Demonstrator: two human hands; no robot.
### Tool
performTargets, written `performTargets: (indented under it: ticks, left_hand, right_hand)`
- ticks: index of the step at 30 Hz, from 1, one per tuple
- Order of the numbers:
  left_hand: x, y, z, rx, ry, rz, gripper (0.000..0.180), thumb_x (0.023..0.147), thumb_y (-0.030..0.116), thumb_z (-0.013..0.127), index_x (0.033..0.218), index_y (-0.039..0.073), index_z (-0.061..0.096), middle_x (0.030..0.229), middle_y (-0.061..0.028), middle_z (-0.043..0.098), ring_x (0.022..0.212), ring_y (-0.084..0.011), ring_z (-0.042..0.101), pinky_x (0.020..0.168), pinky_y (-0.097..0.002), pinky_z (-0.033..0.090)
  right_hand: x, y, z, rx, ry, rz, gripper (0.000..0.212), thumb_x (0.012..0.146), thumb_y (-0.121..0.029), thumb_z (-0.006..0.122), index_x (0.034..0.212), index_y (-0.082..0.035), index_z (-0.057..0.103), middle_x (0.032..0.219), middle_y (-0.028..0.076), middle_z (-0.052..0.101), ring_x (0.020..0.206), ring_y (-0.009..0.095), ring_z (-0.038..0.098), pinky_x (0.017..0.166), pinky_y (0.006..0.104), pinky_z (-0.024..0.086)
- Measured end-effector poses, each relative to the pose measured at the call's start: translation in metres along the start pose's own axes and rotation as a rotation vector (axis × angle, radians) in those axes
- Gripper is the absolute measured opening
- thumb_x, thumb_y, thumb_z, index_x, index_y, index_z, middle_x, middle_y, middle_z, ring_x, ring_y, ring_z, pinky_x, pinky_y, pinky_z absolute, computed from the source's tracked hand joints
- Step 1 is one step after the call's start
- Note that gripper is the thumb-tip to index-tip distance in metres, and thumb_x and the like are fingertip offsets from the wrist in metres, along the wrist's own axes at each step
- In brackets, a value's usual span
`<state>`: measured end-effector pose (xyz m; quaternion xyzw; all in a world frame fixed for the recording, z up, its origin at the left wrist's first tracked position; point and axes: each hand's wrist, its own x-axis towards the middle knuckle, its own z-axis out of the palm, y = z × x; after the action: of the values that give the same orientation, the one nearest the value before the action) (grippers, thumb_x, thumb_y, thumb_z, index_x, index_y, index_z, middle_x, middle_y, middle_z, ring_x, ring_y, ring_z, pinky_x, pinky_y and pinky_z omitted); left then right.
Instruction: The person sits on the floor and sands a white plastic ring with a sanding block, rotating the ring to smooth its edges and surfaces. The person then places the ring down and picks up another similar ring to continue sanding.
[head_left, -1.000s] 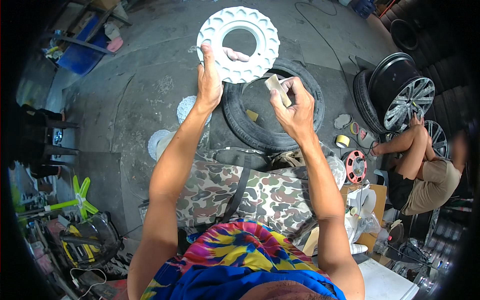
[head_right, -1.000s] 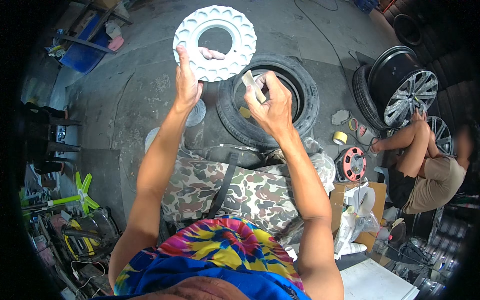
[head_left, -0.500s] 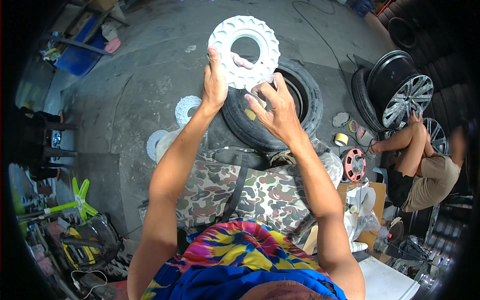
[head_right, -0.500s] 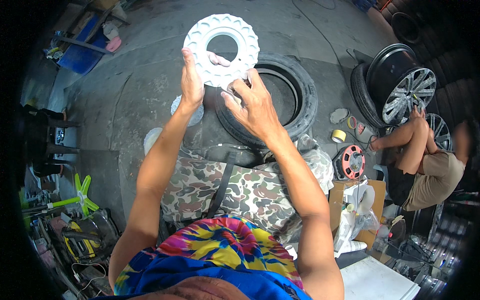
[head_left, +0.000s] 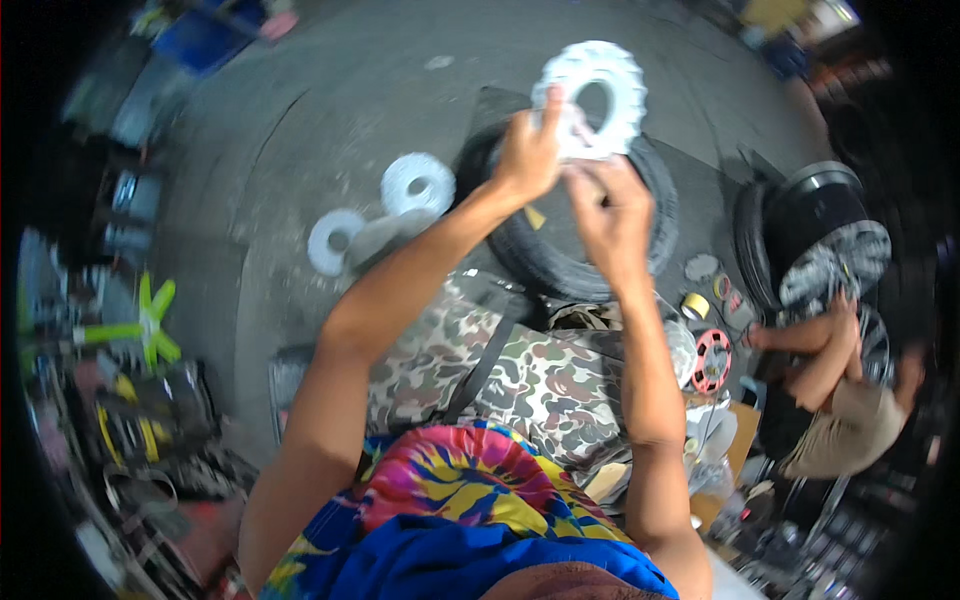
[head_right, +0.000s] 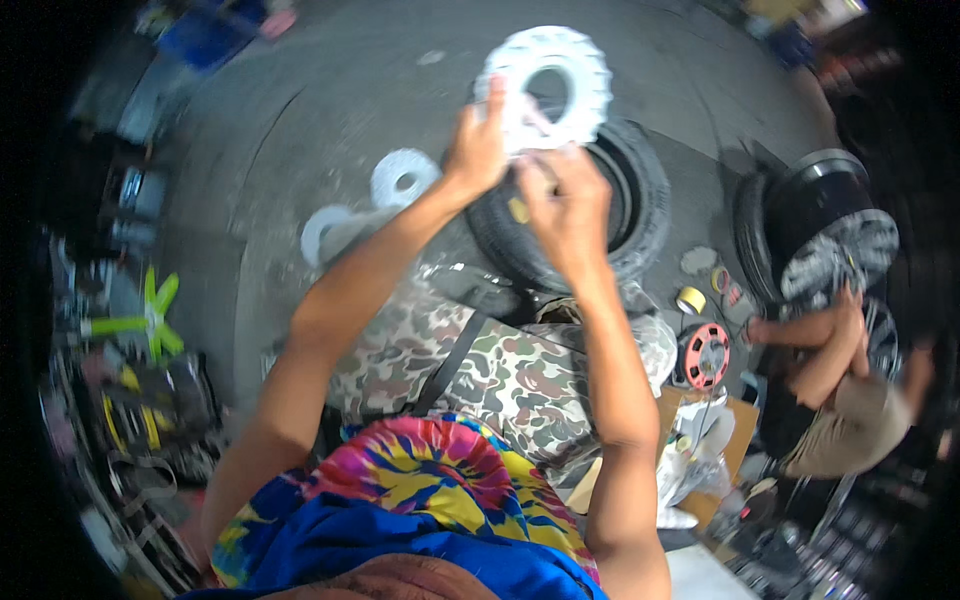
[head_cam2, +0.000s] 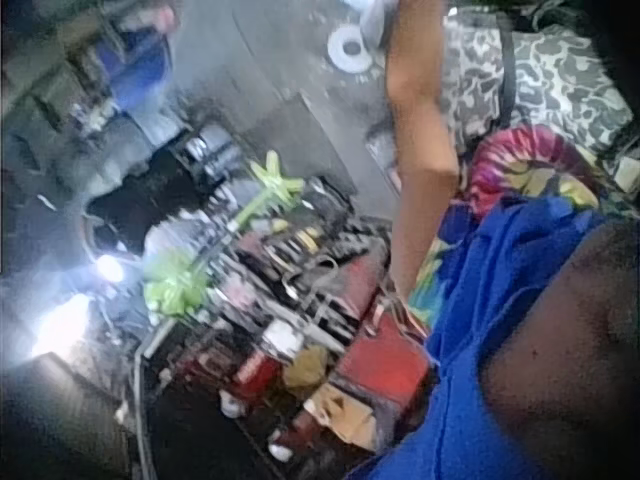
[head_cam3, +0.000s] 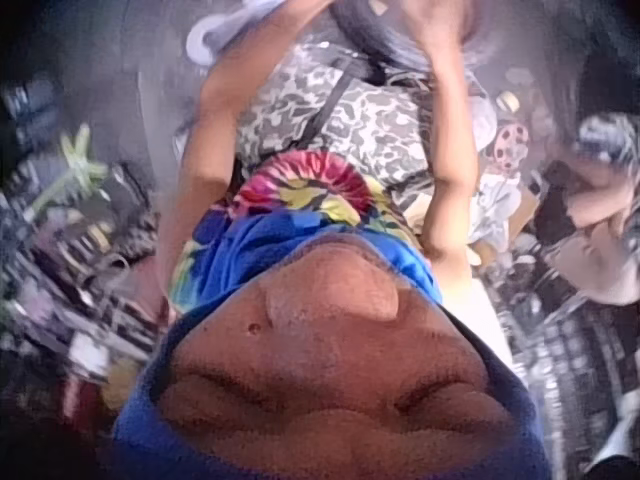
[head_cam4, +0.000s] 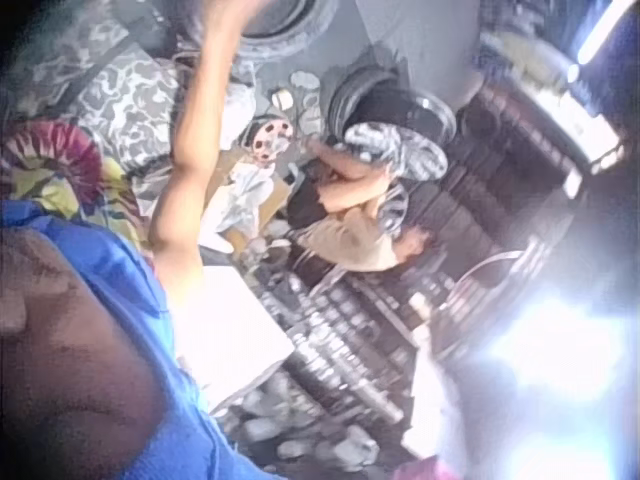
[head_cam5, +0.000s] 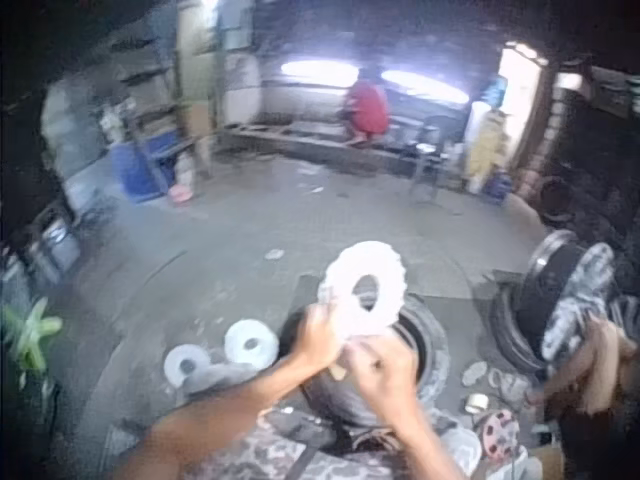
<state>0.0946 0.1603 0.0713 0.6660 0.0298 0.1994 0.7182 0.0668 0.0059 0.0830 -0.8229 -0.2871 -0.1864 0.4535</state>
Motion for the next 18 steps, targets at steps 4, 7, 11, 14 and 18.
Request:
performTargets:
  ticks: [4,7,11,14,18]
  left_hand:
    - [0.013,-0.003,0.015,-0.104,0.001,0.159,0.081,0.121,0.058,0.044,0.076,-0.003,0.074,0.066,-0.0146,0.073,0.069,-0.0222,0.075,0.071,-0.0439,0.060]
    - [0.019,-0.009,0.011,0.027,-0.108,-0.009,0.085,0.120,0.064,0.041,0.081,-0.004,0.075,0.073,-0.0165,0.077,0.074,-0.0244,0.076,0.076,-0.0419,0.060]
    - [0.020,-0.023,0.007,0.182,-0.120,-0.049,0.082,0.120,0.061,0.045,0.080,-0.004,0.076,0.068,-0.0183,0.074,0.071,-0.0284,0.077,0.074,-0.0436,0.060]
    - [0.016,-0.026,0.011,0.146,-0.121,0.178,0.079,0.120,0.058,0.047,0.079,-0.003,0.076,0.067,-0.0173,0.074,0.070,-0.0261,0.076,0.071,-0.0431,0.060]
    - [0.001,-0.001,0.012,-0.110,-0.014,0.191,0.074,0.121,0.053,0.050,0.080,-0.003,0.074,0.067,-0.0131,0.073,0.066,-0.0224,0.075,0.068,-0.0426,0.060]
  right_hand:
    - [0.003,0.001,-0.020,0.158,-0.127,0.230,0.015,0.107,-0.004,0.076,0.119,0.002,0.084,0.100,0.003,0.072,0.091,0.010,0.063,0.077,0.0270,0.050]
    - [0.006,-0.005,-0.011,-0.221,-0.042,-0.109,0.018,0.101,0.000,0.078,0.119,0.000,0.081,0.096,0.017,0.064,0.083,0.032,0.068,0.077,0.0420,0.055]
    - [-0.005,-0.007,0.002,-0.336,-0.079,-0.065,0.016,0.103,0.000,0.077,0.119,0.003,0.079,0.099,0.014,0.069,0.083,0.028,0.070,0.078,0.0429,0.056]
    - [-0.010,0.013,-0.004,0.307,-0.072,0.367,0.017,0.109,-0.011,0.075,0.117,0.004,0.081,0.102,0.006,0.075,0.081,0.015,0.066,0.073,0.0374,0.053]
    - [-0.012,0.017,-0.007,0.864,-0.013,0.729,0.025,0.112,-0.021,0.072,0.123,0.000,0.080,0.095,-0.002,0.073,0.073,0.005,0.056,0.067,0.0261,0.045]
